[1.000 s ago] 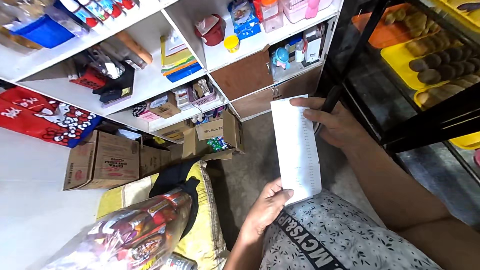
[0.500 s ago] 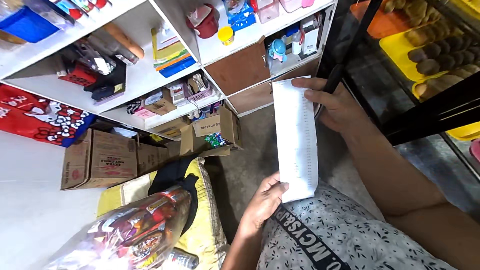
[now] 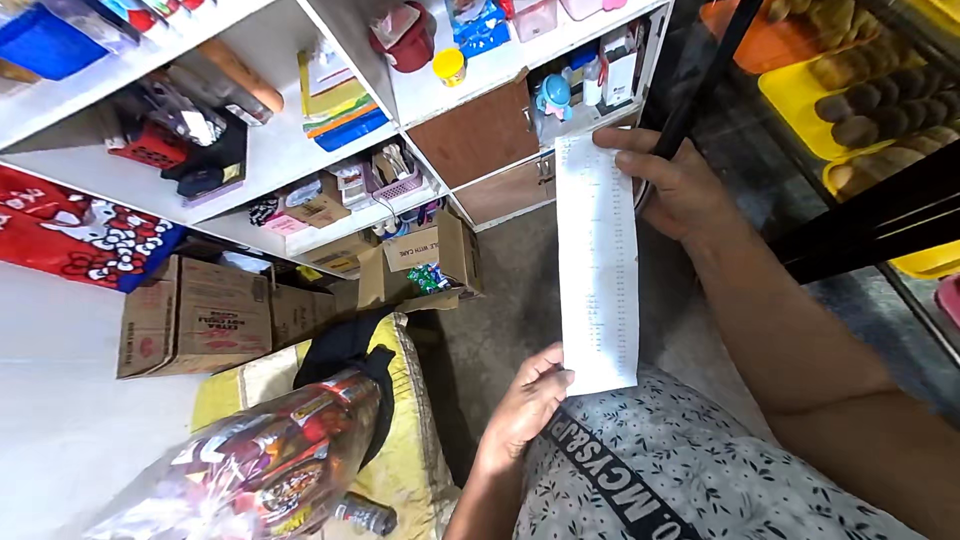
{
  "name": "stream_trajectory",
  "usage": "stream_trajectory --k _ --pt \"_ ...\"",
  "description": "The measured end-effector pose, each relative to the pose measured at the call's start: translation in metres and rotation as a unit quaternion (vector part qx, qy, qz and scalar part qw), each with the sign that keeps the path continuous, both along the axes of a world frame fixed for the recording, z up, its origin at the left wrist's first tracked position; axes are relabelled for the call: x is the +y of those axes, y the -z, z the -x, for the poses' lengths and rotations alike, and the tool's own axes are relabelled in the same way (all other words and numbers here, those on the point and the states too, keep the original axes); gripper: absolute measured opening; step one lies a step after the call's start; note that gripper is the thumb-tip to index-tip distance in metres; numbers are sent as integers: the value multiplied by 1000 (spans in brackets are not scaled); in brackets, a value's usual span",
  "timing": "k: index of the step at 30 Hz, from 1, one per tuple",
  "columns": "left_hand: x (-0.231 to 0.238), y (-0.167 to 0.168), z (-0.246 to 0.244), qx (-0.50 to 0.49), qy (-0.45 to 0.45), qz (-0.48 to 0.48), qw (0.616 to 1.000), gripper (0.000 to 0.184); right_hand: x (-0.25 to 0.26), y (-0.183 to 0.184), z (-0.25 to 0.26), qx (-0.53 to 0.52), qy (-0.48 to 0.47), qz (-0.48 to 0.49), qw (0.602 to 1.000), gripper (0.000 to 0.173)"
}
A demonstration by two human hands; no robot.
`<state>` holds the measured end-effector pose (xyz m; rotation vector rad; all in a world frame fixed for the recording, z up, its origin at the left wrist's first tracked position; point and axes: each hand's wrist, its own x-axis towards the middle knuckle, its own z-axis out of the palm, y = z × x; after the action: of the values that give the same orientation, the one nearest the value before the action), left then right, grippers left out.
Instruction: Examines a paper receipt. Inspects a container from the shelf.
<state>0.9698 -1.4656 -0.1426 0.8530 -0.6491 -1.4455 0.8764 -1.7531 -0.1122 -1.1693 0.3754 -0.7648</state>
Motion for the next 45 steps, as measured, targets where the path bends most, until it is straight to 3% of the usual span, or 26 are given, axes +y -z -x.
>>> stream_trajectory --k 21,45 --pt "5 1 8 -82 11 -4 997 38 -21 -4 -5 -14 8 -22 1000 32" --pt "12 -2 16 -85 -2 -16 996 36 -15 -13 5 -24 1 8 1000 35"
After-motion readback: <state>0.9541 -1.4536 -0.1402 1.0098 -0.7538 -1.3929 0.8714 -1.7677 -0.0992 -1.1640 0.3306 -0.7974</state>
